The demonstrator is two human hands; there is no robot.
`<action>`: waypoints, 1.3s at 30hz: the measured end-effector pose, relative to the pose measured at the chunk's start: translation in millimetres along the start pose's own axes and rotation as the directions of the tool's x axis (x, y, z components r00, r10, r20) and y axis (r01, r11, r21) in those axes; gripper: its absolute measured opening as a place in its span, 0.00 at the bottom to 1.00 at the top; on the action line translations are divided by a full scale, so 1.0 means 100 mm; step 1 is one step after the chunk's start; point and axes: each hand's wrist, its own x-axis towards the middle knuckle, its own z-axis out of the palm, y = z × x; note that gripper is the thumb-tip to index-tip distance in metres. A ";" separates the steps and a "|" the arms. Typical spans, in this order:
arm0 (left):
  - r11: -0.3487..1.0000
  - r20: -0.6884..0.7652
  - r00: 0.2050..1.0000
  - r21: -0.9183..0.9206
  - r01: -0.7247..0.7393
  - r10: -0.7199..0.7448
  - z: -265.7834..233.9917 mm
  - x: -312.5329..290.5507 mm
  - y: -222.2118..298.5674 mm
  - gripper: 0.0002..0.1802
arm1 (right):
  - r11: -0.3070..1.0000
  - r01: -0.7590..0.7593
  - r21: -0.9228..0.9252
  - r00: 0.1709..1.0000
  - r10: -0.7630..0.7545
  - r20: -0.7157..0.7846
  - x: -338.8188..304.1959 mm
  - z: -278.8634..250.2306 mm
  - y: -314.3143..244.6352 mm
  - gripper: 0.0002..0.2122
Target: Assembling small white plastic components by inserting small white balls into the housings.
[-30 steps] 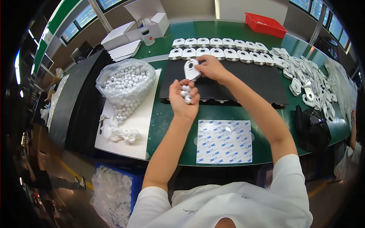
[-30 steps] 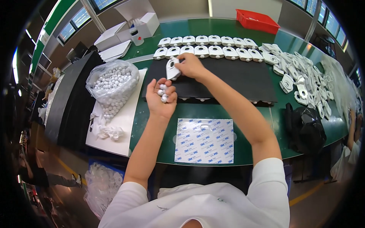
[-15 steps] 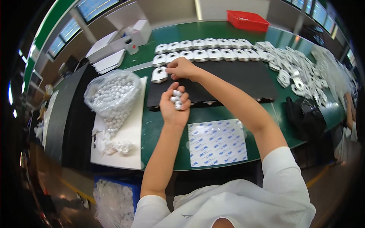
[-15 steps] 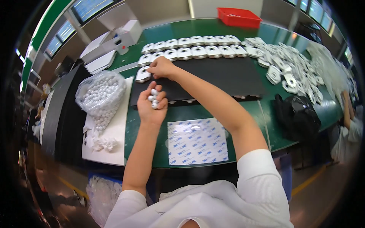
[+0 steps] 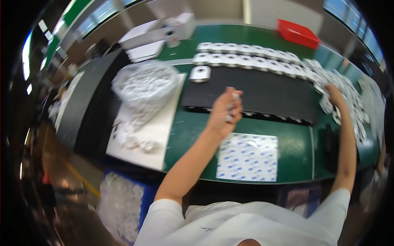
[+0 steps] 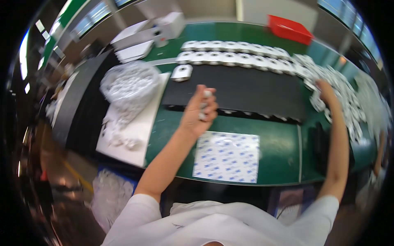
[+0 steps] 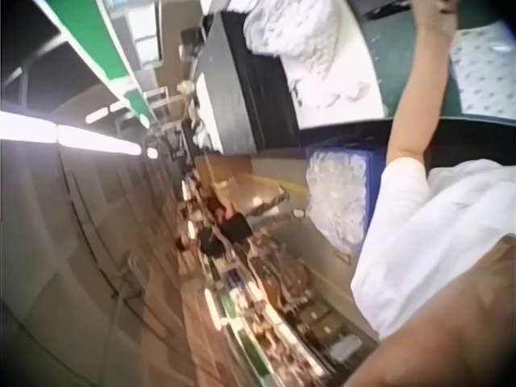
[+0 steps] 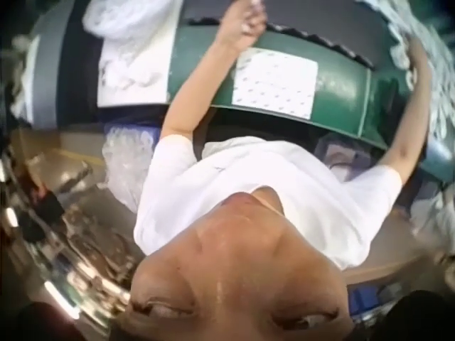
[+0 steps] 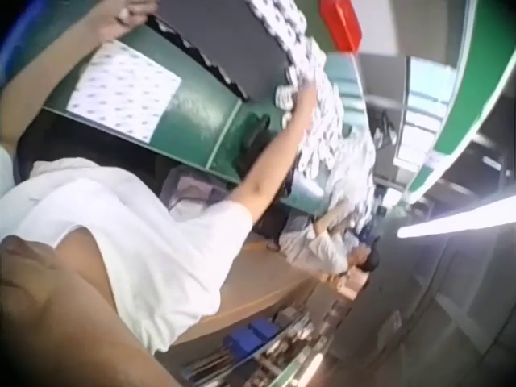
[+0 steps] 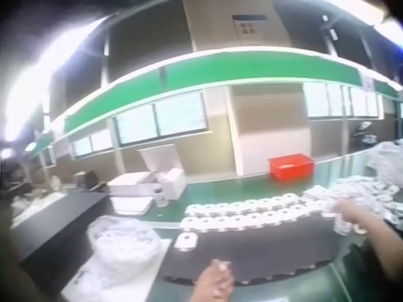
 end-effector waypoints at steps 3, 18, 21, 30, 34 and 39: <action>0.999 0.037 0.999 0.014 0.035 -0.035 0.08 0.04 -0.08 0.16 | 0.993 0.115 0.010 0.976 -0.115 0.187 -0.37 0.36 1.11 0.38; 0.997 0.074 0.997 0.082 -0.002 -0.004 0.03 -0.04 -0.06 0.13 | 0.884 0.086 0.459 0.966 0.038 -0.255 -0.57 -0.35 0.20 0.24; 0.990 0.043 0.999 0.141 -0.015 0.009 0.01 -0.05 -0.06 0.13 | 0.735 0.087 0.673 0.969 0.095 -0.229 -0.92 -0.71 -0.70 0.23; 0.985 0.044 0.998 0.169 0.040 -0.048 0.07 -0.09 -0.13 0.09 | 0.608 -0.006 0.794 0.996 0.078 -0.052 -2.00 -0.49 -2.44 0.19; 0.980 0.058 0.996 0.191 0.049 -0.061 0.08 -0.12 -0.14 0.11 | 0.634 0.001 0.773 0.984 0.139 -0.115 -2.07 -0.35 -2.45 0.17; 0.972 0.086 0.995 0.232 0.027 -0.048 0.11 -0.12 -0.18 0.16 | 0.692 -0.022 0.722 0.990 0.114 -0.080 -2.10 -0.50 -2.59 0.16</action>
